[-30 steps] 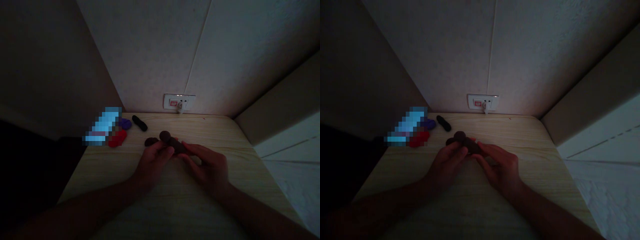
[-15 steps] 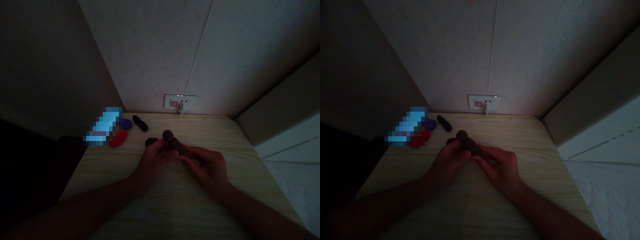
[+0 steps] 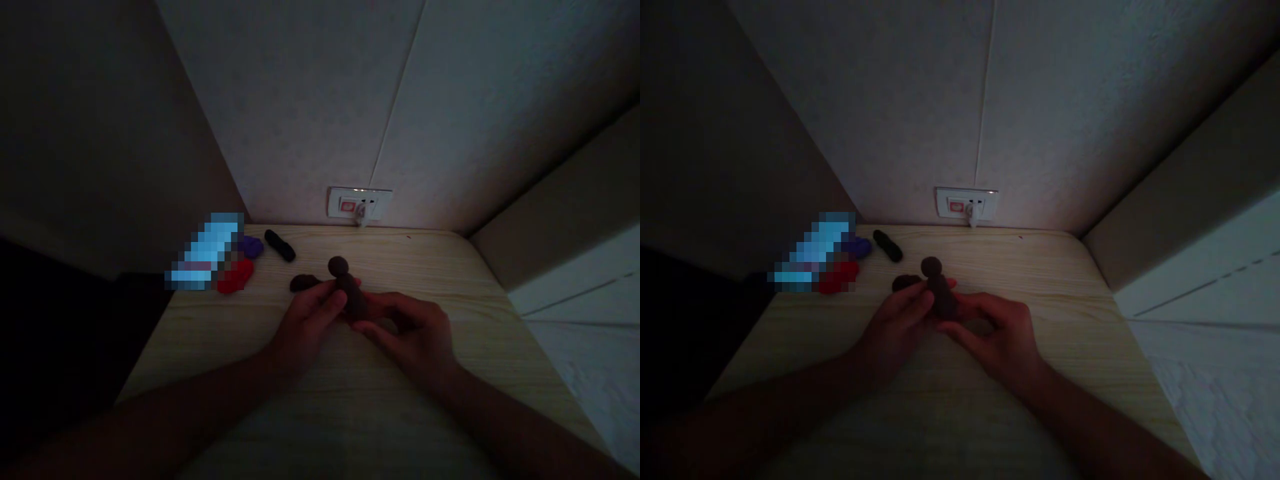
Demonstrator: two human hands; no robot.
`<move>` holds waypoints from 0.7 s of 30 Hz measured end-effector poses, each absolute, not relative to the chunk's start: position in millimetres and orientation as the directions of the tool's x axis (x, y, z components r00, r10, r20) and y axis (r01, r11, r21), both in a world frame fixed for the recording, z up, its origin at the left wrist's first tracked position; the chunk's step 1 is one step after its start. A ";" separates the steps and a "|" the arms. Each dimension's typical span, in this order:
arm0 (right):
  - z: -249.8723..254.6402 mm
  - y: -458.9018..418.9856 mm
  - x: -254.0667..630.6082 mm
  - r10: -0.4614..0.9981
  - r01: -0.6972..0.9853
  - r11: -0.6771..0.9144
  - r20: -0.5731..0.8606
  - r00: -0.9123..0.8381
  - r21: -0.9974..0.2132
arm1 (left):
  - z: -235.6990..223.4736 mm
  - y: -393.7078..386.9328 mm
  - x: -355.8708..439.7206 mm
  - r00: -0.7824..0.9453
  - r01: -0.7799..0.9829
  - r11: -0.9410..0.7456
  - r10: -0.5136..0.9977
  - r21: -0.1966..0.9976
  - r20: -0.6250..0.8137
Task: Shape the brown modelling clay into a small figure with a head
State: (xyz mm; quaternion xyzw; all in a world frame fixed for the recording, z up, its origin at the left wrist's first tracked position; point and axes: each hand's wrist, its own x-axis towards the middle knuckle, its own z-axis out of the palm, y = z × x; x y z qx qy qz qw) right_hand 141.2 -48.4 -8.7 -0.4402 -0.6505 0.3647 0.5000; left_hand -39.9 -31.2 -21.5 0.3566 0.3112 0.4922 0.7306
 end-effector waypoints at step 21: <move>-2.2 -46.4 136.4 0.969 -0.046 0.145 0.151 -0.194 -0.988 | -22.2 -33.0 -41.3 0.374 -0.448 0.270 0.922 0.852 -0.096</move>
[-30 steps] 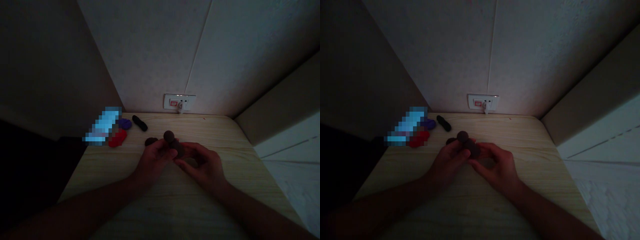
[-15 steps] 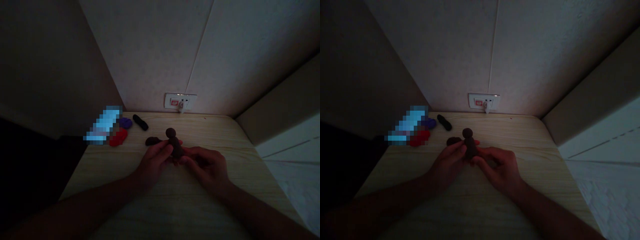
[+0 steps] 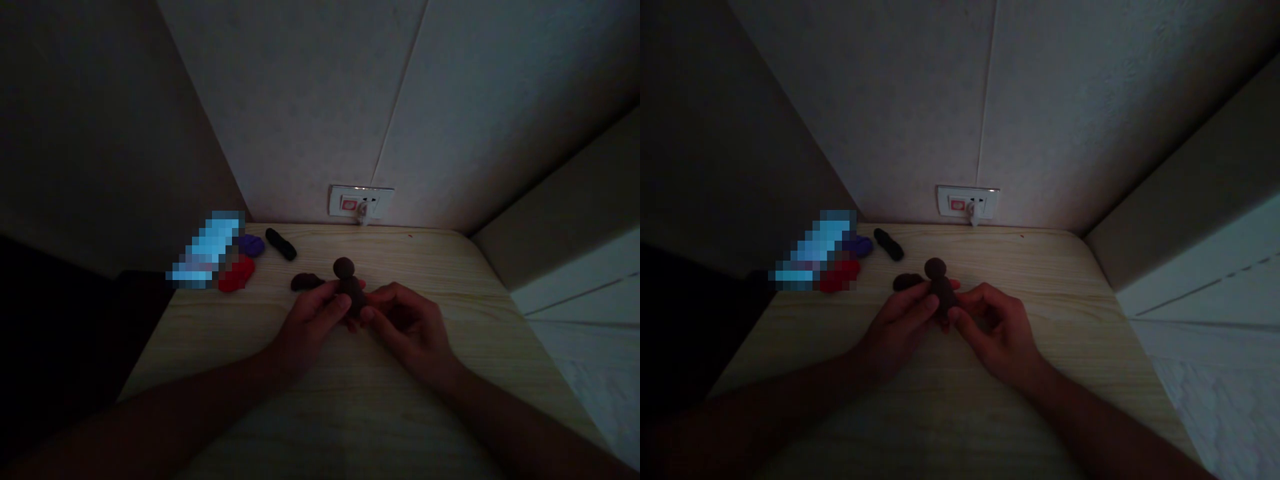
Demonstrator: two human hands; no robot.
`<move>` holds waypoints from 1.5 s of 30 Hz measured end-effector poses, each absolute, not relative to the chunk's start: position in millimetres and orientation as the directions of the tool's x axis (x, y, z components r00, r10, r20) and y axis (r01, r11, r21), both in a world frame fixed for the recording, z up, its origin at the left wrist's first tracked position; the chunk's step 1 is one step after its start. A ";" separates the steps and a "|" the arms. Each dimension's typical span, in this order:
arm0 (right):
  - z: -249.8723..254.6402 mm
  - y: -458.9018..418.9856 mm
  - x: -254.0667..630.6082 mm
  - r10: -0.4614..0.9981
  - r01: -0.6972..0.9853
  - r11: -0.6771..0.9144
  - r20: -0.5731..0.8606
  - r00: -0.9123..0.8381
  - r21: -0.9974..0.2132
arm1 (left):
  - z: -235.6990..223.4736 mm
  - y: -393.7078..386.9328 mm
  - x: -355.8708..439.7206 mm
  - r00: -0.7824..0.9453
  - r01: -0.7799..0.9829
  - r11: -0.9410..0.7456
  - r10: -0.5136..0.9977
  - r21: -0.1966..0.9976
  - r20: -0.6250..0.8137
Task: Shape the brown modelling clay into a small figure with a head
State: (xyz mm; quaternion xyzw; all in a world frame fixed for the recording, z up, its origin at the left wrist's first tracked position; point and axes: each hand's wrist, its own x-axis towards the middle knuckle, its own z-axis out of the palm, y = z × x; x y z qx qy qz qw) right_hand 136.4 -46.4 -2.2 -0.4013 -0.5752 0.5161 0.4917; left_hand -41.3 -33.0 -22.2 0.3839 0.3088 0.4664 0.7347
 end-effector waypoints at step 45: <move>-2.6 -38.7 141.3 0.972 0.031 -0.001 -0.009 -0.237 -1.000 | -8.5 -33.9 -44.8 0.410 -0.078 0.041 0.912 0.996 -0.006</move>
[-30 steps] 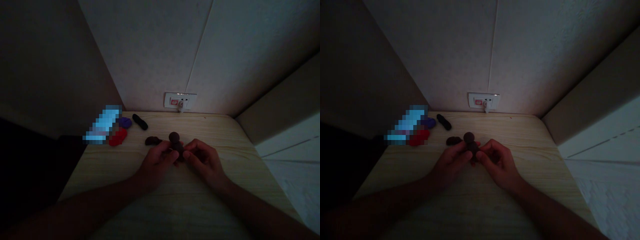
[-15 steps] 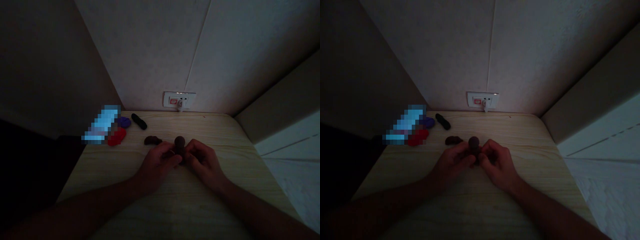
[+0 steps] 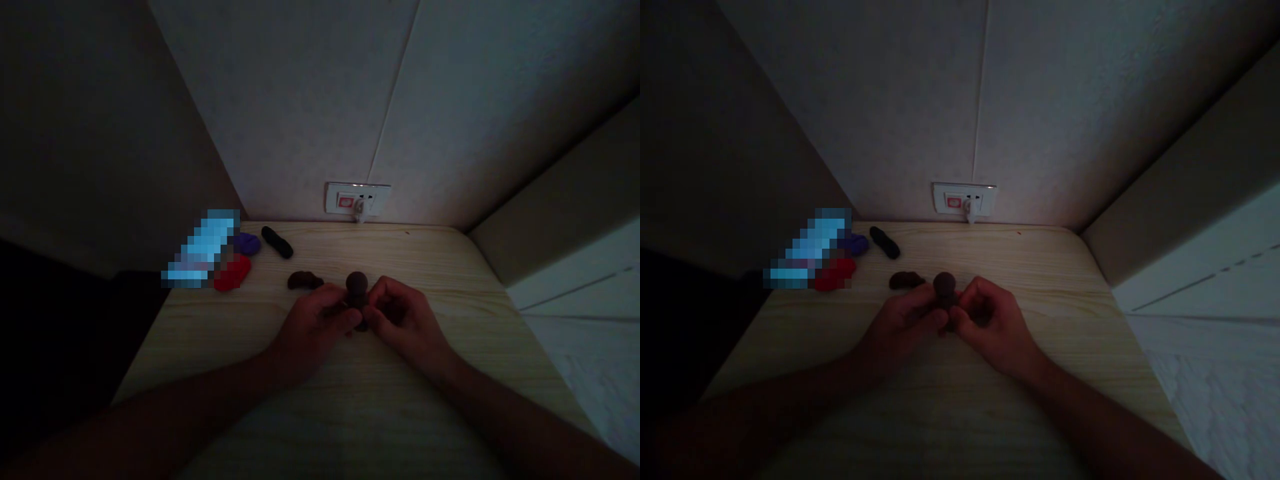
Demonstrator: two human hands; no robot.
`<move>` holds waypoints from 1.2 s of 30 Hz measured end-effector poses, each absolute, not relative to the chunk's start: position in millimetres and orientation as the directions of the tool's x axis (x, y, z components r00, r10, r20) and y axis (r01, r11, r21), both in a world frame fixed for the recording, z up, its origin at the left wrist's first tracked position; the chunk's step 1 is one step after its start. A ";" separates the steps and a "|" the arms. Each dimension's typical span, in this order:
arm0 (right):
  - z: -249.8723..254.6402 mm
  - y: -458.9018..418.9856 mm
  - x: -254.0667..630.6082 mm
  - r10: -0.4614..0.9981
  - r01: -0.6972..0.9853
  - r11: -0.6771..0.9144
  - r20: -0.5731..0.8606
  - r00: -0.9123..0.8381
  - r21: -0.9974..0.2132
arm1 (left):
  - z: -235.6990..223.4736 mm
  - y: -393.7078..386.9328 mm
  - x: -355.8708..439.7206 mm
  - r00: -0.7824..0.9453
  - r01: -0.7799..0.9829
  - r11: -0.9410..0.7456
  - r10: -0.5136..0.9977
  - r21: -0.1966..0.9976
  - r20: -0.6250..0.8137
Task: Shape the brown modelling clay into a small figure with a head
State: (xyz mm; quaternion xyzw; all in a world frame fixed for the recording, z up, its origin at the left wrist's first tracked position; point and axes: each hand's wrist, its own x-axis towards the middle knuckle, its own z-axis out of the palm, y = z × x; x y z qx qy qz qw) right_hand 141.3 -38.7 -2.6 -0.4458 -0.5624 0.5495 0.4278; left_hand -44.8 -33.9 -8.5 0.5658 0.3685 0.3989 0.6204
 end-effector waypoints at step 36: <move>-0.7 -39.2 142.1 0.945 0.000 -0.049 -0.046 -0.325 -0.999 | -7.1 -33.7 -48.0 0.475 -0.023 -0.066 0.877 0.998 0.069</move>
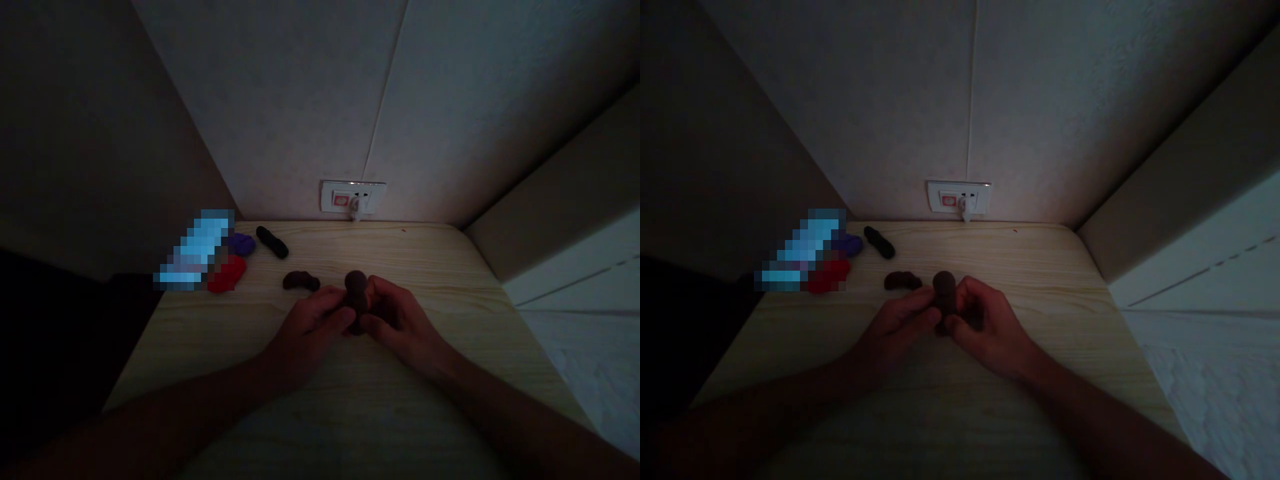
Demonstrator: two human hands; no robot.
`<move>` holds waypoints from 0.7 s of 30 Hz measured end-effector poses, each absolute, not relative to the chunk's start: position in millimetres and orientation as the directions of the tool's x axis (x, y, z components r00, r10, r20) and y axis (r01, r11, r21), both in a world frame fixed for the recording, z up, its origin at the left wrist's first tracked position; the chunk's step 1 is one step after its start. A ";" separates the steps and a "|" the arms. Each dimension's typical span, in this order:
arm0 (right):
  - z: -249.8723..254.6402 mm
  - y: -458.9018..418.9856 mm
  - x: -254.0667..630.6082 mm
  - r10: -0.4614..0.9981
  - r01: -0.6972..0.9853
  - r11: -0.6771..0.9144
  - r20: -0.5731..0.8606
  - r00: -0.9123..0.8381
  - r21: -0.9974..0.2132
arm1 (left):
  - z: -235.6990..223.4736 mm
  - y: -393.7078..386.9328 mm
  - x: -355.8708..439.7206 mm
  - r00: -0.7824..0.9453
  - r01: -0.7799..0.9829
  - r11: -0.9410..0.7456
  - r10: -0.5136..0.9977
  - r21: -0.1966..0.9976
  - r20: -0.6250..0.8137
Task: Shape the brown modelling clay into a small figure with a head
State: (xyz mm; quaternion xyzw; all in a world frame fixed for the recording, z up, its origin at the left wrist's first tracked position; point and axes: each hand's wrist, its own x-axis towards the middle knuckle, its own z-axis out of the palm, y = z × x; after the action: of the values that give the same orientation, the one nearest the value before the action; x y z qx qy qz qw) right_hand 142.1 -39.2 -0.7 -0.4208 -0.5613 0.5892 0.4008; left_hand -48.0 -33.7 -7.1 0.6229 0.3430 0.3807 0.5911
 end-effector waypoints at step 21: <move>-1.1 -42.6 139.2 0.975 -0.011 0.017 0.019 -0.221 -1.000 | -7.5 -34.1 -46.2 0.493 -0.033 -0.102 0.864 0.994 0.105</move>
State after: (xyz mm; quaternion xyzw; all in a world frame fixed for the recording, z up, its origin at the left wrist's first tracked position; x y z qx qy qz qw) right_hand 139.2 -42.6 -1.1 -0.4346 -0.5548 0.5502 0.4479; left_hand -46.2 -34.1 -7.5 0.6359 0.3265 0.3831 0.5849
